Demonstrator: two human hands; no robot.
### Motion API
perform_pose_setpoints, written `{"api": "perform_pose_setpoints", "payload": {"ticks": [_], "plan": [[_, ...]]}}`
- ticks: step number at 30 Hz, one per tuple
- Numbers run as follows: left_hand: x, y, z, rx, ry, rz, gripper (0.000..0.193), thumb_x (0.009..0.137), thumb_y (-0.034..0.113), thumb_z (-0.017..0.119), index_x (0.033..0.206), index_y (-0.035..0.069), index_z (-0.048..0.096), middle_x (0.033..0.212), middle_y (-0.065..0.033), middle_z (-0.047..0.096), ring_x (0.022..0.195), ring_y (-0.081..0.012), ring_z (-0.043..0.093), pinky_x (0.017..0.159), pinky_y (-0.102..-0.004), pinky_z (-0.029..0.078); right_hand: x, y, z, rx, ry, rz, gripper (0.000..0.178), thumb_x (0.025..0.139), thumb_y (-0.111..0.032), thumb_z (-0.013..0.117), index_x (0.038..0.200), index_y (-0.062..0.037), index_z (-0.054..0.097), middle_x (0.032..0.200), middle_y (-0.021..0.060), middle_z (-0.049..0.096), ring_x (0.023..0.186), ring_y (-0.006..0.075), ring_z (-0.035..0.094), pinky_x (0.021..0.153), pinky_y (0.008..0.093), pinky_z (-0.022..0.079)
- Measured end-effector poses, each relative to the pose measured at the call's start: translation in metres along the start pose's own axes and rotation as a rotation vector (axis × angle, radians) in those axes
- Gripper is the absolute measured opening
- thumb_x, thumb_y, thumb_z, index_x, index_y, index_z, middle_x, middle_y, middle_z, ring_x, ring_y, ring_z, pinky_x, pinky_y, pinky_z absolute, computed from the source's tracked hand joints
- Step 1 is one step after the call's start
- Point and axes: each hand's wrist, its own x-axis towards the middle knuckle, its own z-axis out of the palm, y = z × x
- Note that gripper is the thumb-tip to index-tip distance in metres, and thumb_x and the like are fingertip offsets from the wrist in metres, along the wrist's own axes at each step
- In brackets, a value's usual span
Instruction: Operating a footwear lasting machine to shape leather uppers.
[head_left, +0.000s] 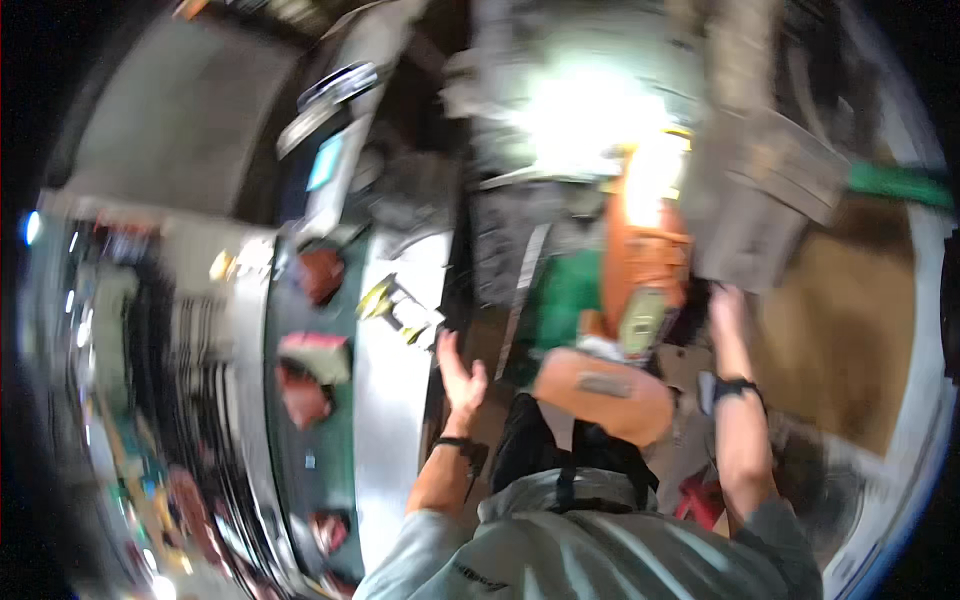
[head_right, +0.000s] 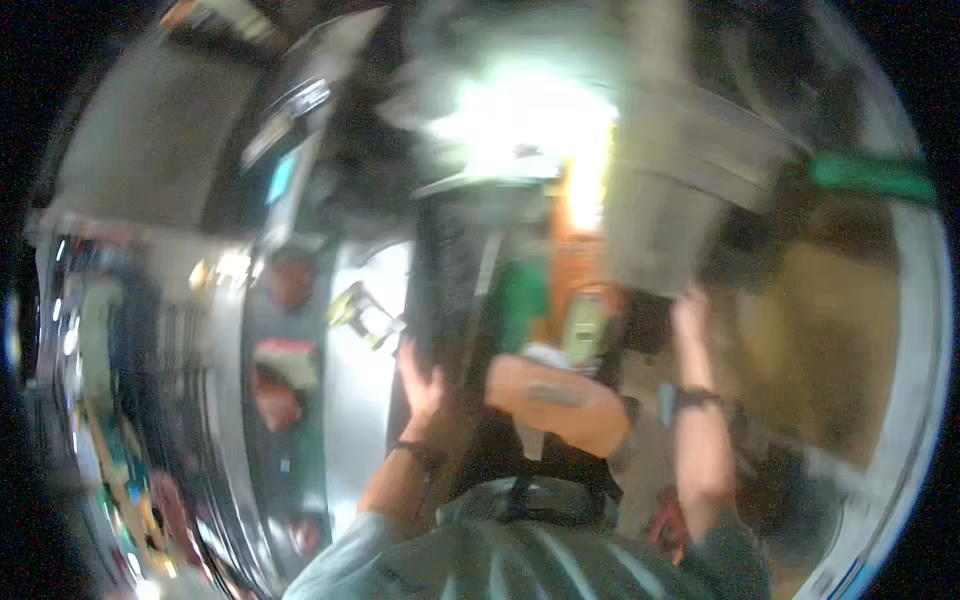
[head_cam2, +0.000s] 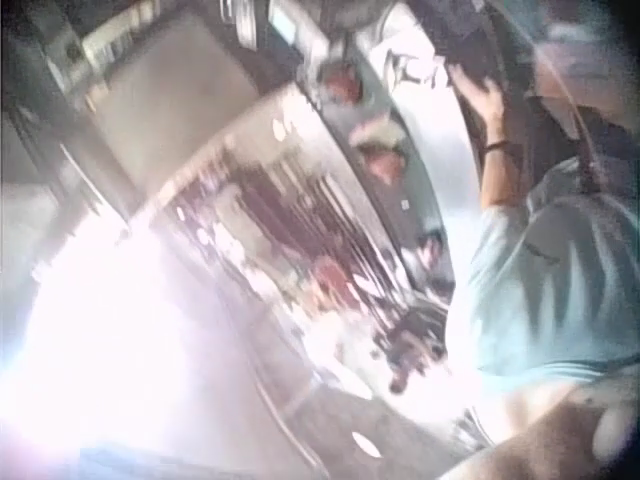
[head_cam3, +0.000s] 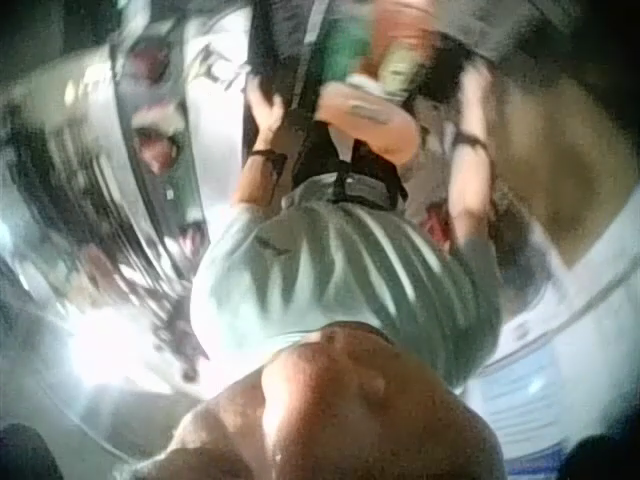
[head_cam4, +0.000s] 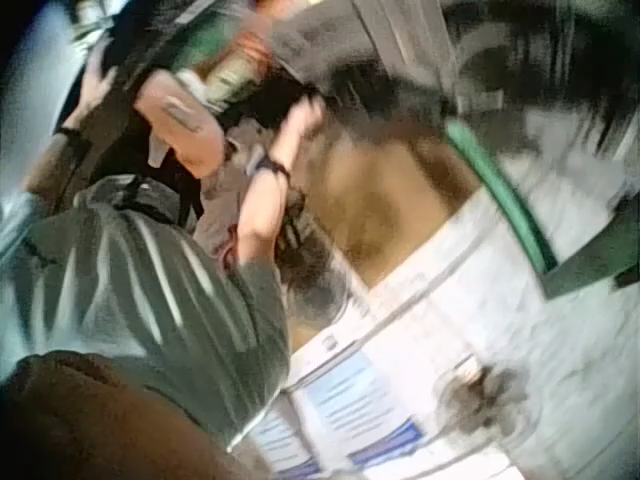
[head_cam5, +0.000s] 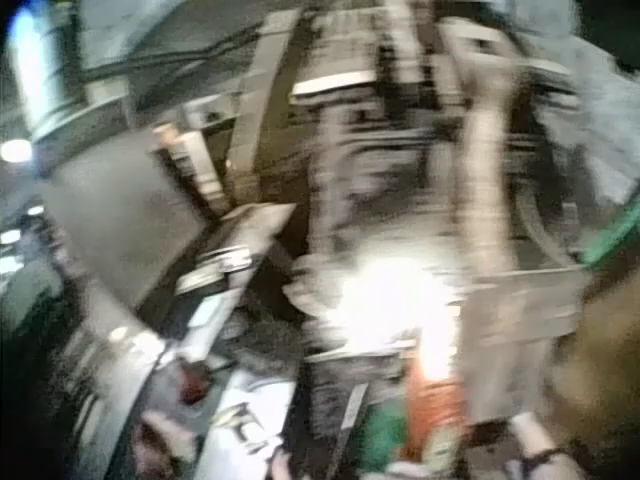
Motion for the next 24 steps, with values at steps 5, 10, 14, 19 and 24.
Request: {"api": "perform_pose_setpoints", "payload": {"ticks": [5,10,14,19,24], "plan": [[0.007,-0.061,-0.042,0.225,0.273,-0.285,0.060,0.092,0.016,0.063,0.145,-0.005,0.046,0.153,-0.0280,0.043,0.143,-0.0451,0.039,0.121,-0.0499,0.029,-0.023,0.075,-0.091,0.472,0.049,-0.078,0.056,0.098,-0.023,0.057,0.152,-0.0098,0.048,0.136,0.0088,0.062,0.126,0.0174,0.057,0.106,0.0383,0.044],[0.073,-0.211,-0.191,0.486,0.561,-0.315,0.051,0.100,0.027,0.061,0.137,-0.007,0.049,0.140,-0.0257,0.054,0.128,-0.0395,0.052,0.109,-0.0508,0.041,-0.175,-0.105,-0.037,0.673,-0.141,-0.152,0.054,0.106,-0.027,0.051,0.157,-0.0158,0.039,0.126,0.0083,0.063,0.096,0.0193,0.069,0.078,0.0273,0.055],[0.134,-0.244,-0.265,0.250,0.381,-1.210,0.091,0.082,0.064,0.076,0.129,-0.012,0.057,0.128,-0.0219,0.066,0.113,-0.0278,0.066,0.087,-0.0410,0.057,-0.226,-0.160,0.003,0.556,-0.131,-0.225,0.061,0.110,-0.045,0.042,0.162,-0.0148,0.029,0.139,0.0210,0.057,0.106,0.0222,0.069,0.091,0.0360,0.059],[0.121,-0.335,-0.300,-0.286,0.259,-1.163,0.091,0.074,0.047,0.087,0.134,-0.010,0.049,0.123,-0.0211,0.065,0.100,-0.0308,0.066,0.092,-0.0480,0.054,-0.248,-0.209,0.013,0.482,-0.137,-0.225,0.065,0.109,-0.040,0.049,0.163,-0.0119,0.027,0.140,0.0155,0.058,0.114,0.0221,0.065,0.095,0.0371,0.053],[0.068,-0.289,-0.278,-0.199,0.011,-0.726,0.085,0.074,0.046,0.085,0.134,-0.005,0.053,0.114,-0.0206,0.067,0.099,-0.0360,0.066,0.085,-0.0485,0.054,-0.226,-0.201,0.052,0.370,0.101,-0.561,0.092,0.091,-0.020,0.079,0.162,-0.0096,0.022,0.148,0.0157,0.051,0.134,0.0228,0.051,0.113,0.0388,0.042]]}}
